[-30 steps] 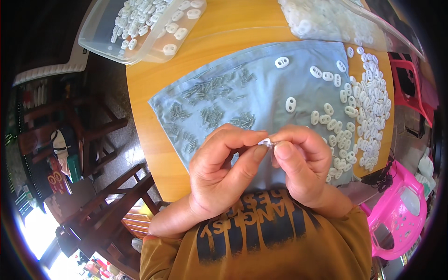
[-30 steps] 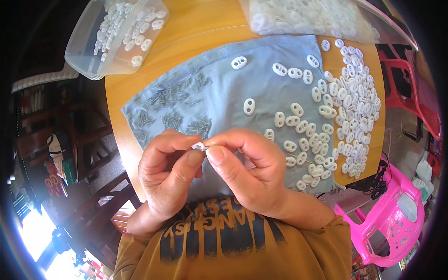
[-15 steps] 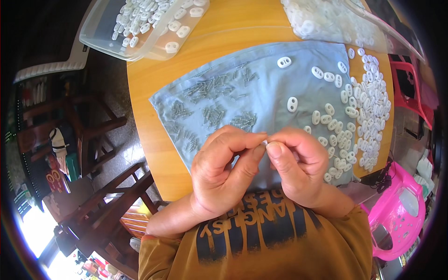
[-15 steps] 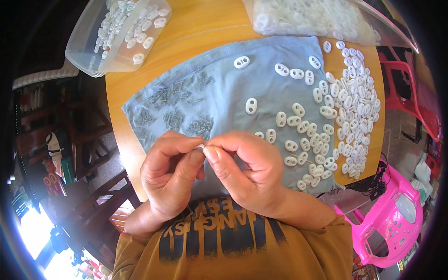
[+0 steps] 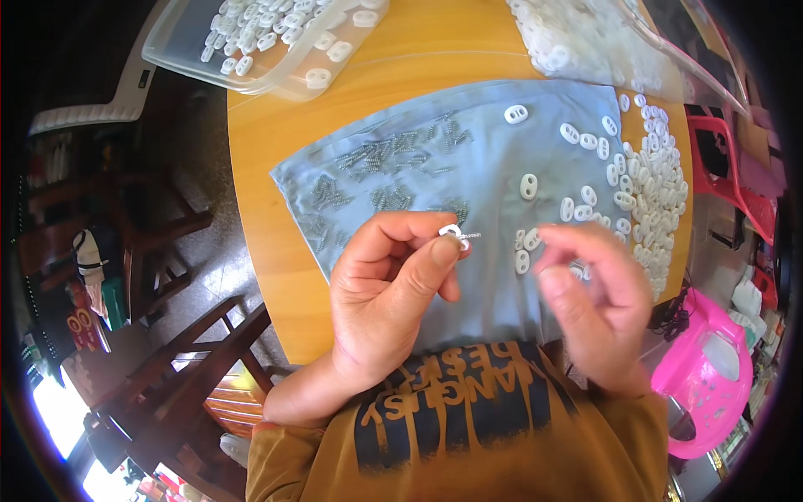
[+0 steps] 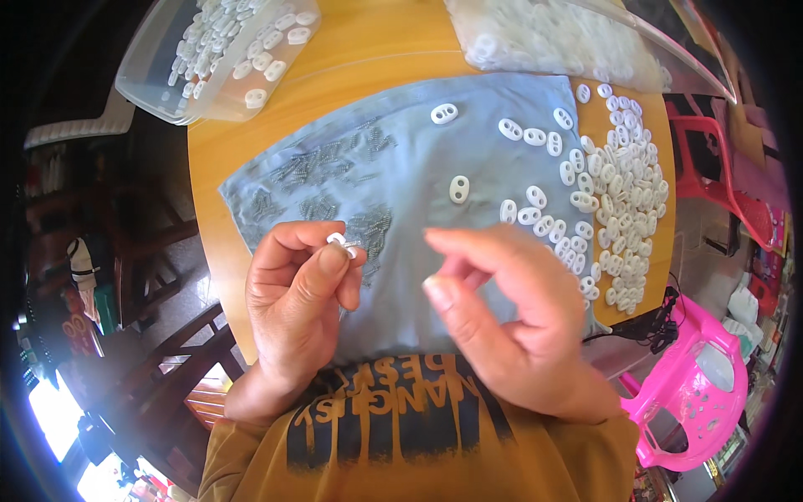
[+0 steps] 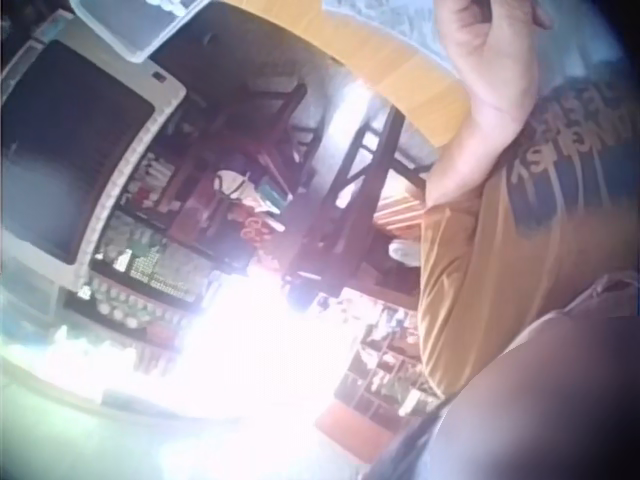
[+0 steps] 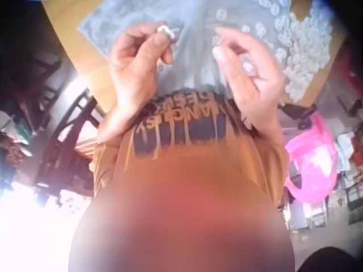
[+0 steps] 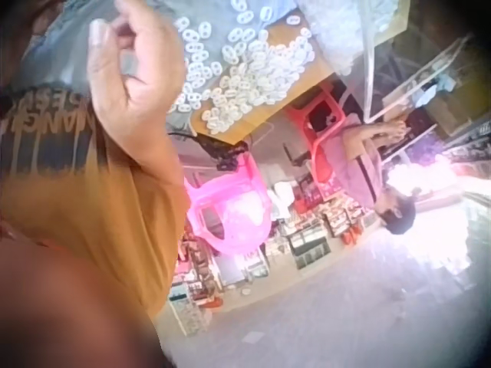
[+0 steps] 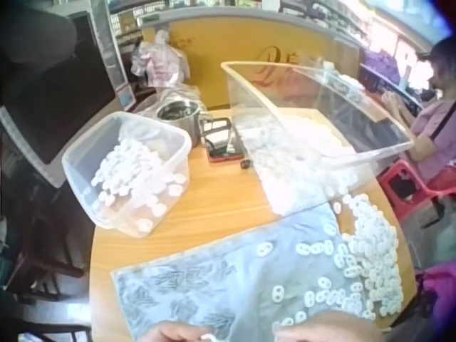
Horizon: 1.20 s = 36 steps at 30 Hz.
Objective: Assembling small white plastic cord locks by manually inserting metal springs and plastic buttons into the housings.
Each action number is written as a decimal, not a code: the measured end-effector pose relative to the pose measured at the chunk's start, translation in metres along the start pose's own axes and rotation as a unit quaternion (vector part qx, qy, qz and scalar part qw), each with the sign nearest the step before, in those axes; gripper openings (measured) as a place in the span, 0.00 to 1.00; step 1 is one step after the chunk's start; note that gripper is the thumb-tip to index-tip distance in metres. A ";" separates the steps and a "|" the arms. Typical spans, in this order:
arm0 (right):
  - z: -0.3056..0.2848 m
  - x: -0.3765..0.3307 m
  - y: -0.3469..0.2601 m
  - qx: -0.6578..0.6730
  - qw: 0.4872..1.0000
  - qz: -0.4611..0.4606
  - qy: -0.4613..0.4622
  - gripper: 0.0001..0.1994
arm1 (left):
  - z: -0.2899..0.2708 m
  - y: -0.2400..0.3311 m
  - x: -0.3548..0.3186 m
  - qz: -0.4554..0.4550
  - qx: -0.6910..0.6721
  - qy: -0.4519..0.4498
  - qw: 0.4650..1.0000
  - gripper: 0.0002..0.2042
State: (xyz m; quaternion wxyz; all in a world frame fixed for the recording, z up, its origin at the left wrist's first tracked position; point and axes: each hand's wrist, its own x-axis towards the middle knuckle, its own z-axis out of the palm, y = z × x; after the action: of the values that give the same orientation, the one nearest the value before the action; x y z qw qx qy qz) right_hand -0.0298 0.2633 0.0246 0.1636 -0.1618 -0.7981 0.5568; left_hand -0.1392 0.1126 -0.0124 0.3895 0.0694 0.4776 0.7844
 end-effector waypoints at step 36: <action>-0.008 0.081 0.050 -0.325 0.934 -0.131 -0.066 0.05 | -0.010 -0.002 -0.002 -0.029 -0.005 0.013 0.999 0.07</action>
State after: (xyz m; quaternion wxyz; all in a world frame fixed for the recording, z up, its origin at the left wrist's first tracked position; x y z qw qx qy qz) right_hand -0.0947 0.3221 -0.0134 0.1205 -0.0634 -0.9586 0.2499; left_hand -0.1416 0.1052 -0.0185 0.4059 0.0437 0.4804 0.7762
